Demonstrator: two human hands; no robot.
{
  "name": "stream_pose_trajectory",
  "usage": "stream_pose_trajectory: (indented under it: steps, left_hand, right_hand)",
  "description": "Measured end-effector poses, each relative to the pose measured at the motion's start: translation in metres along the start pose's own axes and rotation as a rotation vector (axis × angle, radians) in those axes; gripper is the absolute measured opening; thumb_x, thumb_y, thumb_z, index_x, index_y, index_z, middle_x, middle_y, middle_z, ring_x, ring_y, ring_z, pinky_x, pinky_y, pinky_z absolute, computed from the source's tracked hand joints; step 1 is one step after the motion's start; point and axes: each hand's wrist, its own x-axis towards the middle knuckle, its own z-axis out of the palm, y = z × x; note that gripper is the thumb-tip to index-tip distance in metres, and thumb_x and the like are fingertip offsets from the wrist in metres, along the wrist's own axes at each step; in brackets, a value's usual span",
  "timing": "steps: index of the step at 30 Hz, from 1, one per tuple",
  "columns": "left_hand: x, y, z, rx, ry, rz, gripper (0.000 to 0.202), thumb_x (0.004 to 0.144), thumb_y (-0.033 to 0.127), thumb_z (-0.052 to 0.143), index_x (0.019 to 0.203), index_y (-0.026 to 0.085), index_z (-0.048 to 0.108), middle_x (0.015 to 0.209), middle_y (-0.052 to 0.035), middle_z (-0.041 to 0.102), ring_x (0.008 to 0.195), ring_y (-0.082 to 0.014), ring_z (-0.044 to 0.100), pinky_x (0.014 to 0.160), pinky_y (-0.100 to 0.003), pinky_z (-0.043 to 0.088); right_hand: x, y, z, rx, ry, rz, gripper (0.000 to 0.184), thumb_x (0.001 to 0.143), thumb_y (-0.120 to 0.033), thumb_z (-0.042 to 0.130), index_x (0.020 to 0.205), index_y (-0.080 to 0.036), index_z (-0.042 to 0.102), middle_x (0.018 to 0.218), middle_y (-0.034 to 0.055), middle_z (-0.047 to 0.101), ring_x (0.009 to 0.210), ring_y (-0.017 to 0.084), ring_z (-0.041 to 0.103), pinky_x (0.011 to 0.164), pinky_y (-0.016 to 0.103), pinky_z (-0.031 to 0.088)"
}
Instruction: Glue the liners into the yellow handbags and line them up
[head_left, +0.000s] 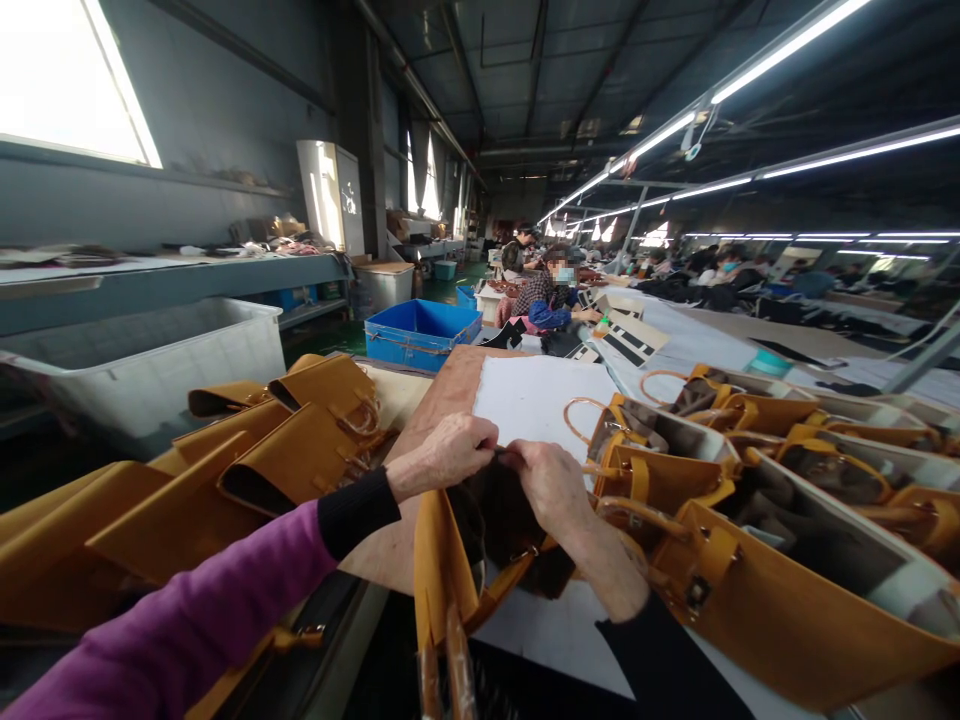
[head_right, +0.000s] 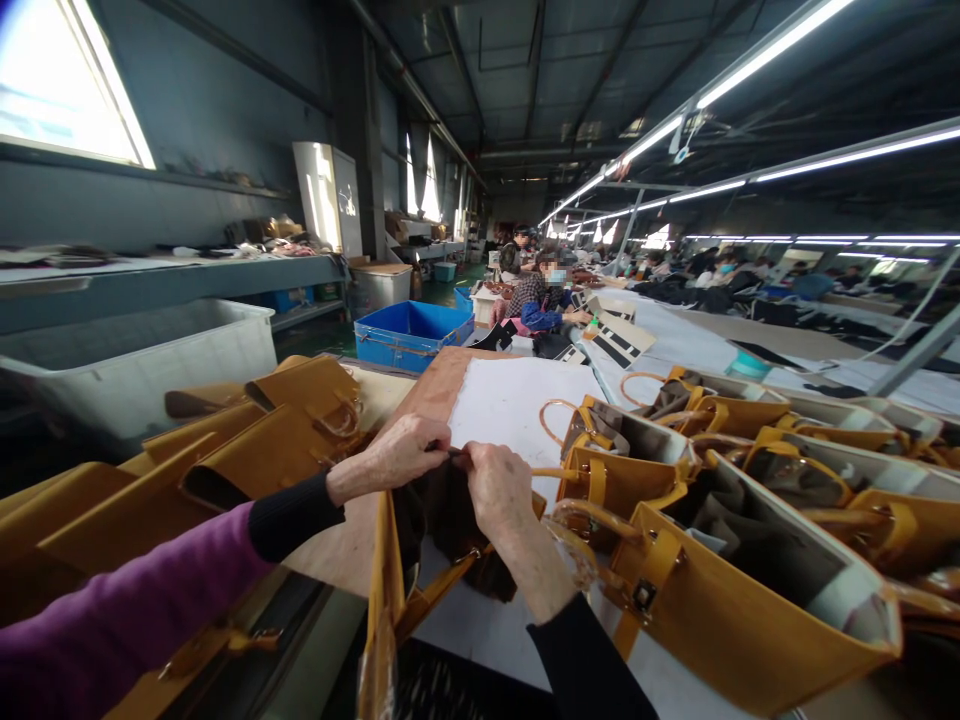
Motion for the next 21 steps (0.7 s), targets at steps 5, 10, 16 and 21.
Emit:
stream_pose_trajectory:
  steps: [5,10,16,21]
  left_hand:
    - [0.000,-0.001,-0.002,-0.044,0.014,-0.090,0.008,0.069,0.015,0.051,0.062,0.016,0.053,0.055,0.0040,0.049,0.054,-0.0096,0.041,0.052,-0.022,0.027]
    - [0.004,0.003,-0.002,-0.111,0.002,-0.068,0.015,0.069,0.013,0.052,0.081,0.017,0.060,0.061,0.0046,0.054,0.056,-0.0103,0.044,0.055,-0.021,0.031]
    - [0.003,-0.001,-0.006,-0.203,-0.190,0.006,0.023,0.073,0.013,0.051,0.085,0.015,0.071,0.074,-0.0003,0.065,0.068,-0.0123,0.054,0.066,-0.021,0.039]
    - [0.000,-0.003,-0.014,-0.256,-0.232,-0.060,0.020,0.075,0.025,0.056,0.078,0.013,0.072,0.063,0.0011,0.061,0.061,-0.0107,0.048,0.057,-0.020,0.035]
  right_hand:
    - [0.007,-0.002,0.003,0.050,-0.012,-0.011,0.023,0.089,-0.035,0.048,0.090,-0.028,0.070,0.084,0.0046,0.071,0.087,0.021,0.062,0.070,0.028,0.036]
    - [0.006,0.001,0.004,0.089,-0.025,0.007,0.023,0.088,-0.035,0.049,0.087,-0.026,0.070,0.081,0.0049,0.070,0.083,0.021,0.062,0.069,0.028,0.036]
    - [-0.002,-0.003,0.000,0.164,-0.031,0.011,0.021,0.086,-0.033,0.052,0.085,-0.025,0.071,0.080,0.0054,0.069,0.085,0.021,0.060,0.070,0.028,0.035]
    - [-0.016,0.009,-0.009,0.272,-0.076,0.017,0.018,0.081,-0.027,0.054,0.072,-0.024,0.068,0.066,0.0014,0.063,0.071,0.018,0.056,0.061,0.026,0.032]
